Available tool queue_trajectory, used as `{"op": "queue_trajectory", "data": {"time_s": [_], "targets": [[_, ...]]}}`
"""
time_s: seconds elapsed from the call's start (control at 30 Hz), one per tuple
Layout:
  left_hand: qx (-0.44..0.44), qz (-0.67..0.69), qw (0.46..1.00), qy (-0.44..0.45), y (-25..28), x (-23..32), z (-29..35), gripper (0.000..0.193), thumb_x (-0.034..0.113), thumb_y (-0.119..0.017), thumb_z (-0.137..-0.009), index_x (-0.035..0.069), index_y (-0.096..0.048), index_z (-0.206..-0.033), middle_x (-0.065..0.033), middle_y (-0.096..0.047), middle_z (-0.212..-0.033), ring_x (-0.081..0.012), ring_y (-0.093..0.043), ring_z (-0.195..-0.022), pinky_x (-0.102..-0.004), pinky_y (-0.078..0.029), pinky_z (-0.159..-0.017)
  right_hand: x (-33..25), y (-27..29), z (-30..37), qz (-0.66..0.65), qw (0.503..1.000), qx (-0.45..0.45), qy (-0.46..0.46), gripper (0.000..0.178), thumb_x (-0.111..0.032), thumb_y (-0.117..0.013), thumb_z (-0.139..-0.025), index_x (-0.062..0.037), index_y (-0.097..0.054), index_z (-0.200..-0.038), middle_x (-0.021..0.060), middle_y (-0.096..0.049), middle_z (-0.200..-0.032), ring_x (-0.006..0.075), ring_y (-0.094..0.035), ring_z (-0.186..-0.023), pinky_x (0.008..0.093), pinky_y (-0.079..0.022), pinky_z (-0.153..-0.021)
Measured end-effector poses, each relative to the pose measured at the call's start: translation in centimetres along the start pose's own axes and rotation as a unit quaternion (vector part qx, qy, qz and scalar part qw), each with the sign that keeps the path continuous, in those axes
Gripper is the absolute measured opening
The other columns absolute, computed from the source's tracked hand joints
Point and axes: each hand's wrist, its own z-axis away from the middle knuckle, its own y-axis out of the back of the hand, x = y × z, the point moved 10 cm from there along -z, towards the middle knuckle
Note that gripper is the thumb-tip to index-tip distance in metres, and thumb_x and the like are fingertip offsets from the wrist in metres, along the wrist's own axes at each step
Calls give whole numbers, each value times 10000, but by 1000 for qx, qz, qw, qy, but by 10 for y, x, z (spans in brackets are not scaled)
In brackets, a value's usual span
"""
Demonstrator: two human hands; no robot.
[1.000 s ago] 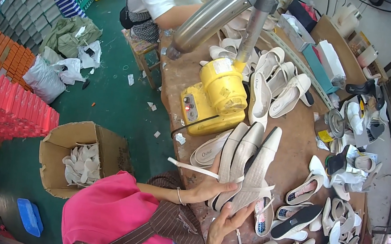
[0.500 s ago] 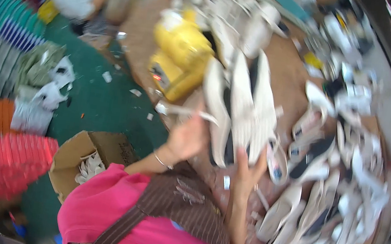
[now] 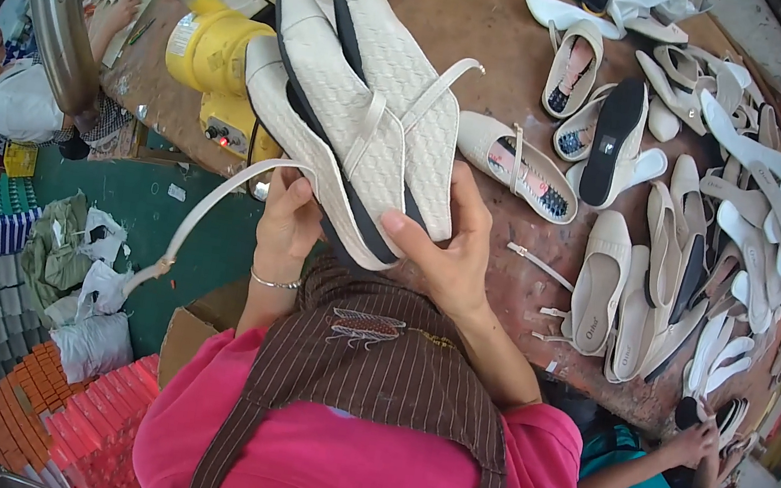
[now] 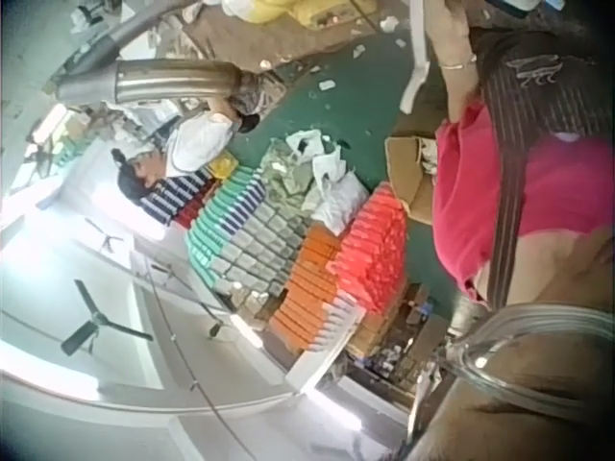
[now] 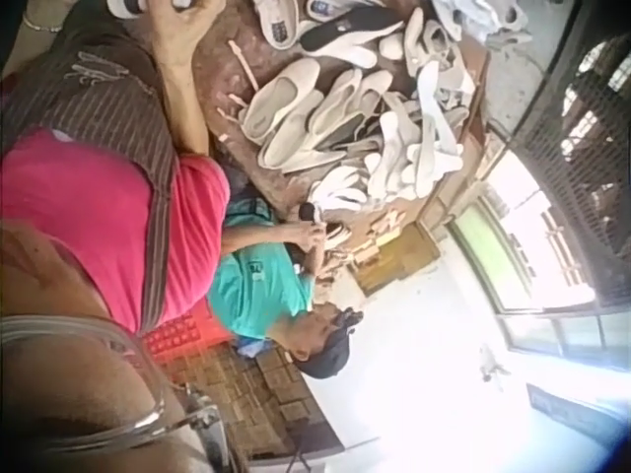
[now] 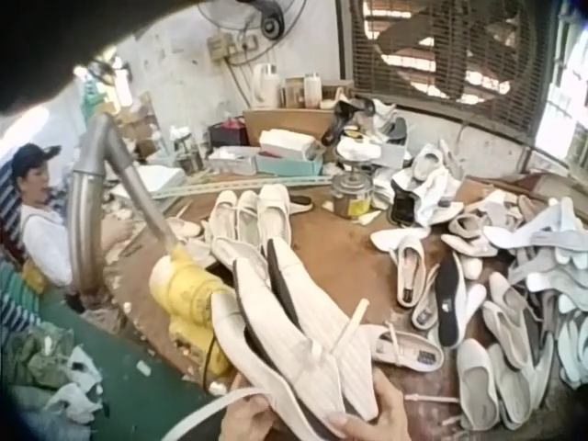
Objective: Pairing shoes and using a stationary heat gun to process footwear components on a production line.
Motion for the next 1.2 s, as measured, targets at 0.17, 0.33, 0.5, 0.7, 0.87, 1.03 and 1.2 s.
{"op": "queue_trajectory", "data": {"time_s": [0.17, 0.33, 0.5, 0.7, 0.87, 1.03, 1.2], "targets": [[-55, 106, 992, 36, 13, -27, 10, 902, 236, -847, -577, 66, -368, -1322, -93, -484, -1273, -237, -505, -1130, -389, -431, -956, 2, -5, 10, -35, 998, -32, -29, 547, -52, -684, -738, 44, -430, -1213, 100, -544, -1117, 145, -506, -1036, 280, -375, -915], [29, 139, 985, -100, -3, -8, -1, 920, 579, -679, -681, 82, -318, -1366, -91, -441, -1330, -253, -450, -1199, -419, -376, -1018, 14, -14, 11, 22, 996, -81, -29, 485, -67, -695, -745, 34, -475, -1165, 85, -551, -1100, 135, -504, -1019, 266, -375, -901], [50, 129, 988, -63, -2, -8, -3, 961, 709, -532, -695, 94, -285, -1392, -102, -405, -1368, -275, -422, -1226, -450, -343, -1040, 25, -24, 14, 112, 987, -90, -70, 295, -53, -643, -801, 45, -553, -1065, 112, -544, -1127, 144, -492, -1038, 266, -358, -913], [23, 193, 978, -77, 25, -18, -5, 881, 648, -526, -756, 79, -285, -1384, -105, -454, -1322, -274, -471, -1185, -445, -383, -1012, 30, -2, 21, 159, 986, -1, -53, 367, -85, -508, -887, 35, -463, -1231, 108, -530, -1180, 166, -506, -1053, 306, -364, -948], [33, 202, 973, -104, 22, -15, -5, 676, 542, -508, -842, 44, -430, -1293, -115, -548, -1218, -243, -540, -1102, -404, -427, -967, 33, -7, 28, 182, 983, -34, -15, 475, -62, -562, -845, 53, -414, -1281, 124, -517, -1208, 184, -478, -1096, 303, -350, -954], [25, 321, 946, -48, 32, -38, -4, 511, 406, -584, -852, 34, -509, -1194, -106, -610, -1091, -226, -586, -1004, -378, -470, -904, 28, -16, 20, 137, 990, -30, 11, 541, 32, -654, -712, 43, -437, -1207, 102, -524, -1144, 179, -505, -1024, 299, -370, -922], [-56, 378, 923, -47, 6, -25, -5, 470, 333, -627, -839, 29, -519, -1179, -120, -615, -1075, -239, -599, -976, -395, -486, -885, 32, -2, 16, 20, 999, -5, -24, 616, 77, -622, -709, 52, -391, -1279, 135, -513, -1200, 215, -517, -1051, 322, -362, -959]]}}
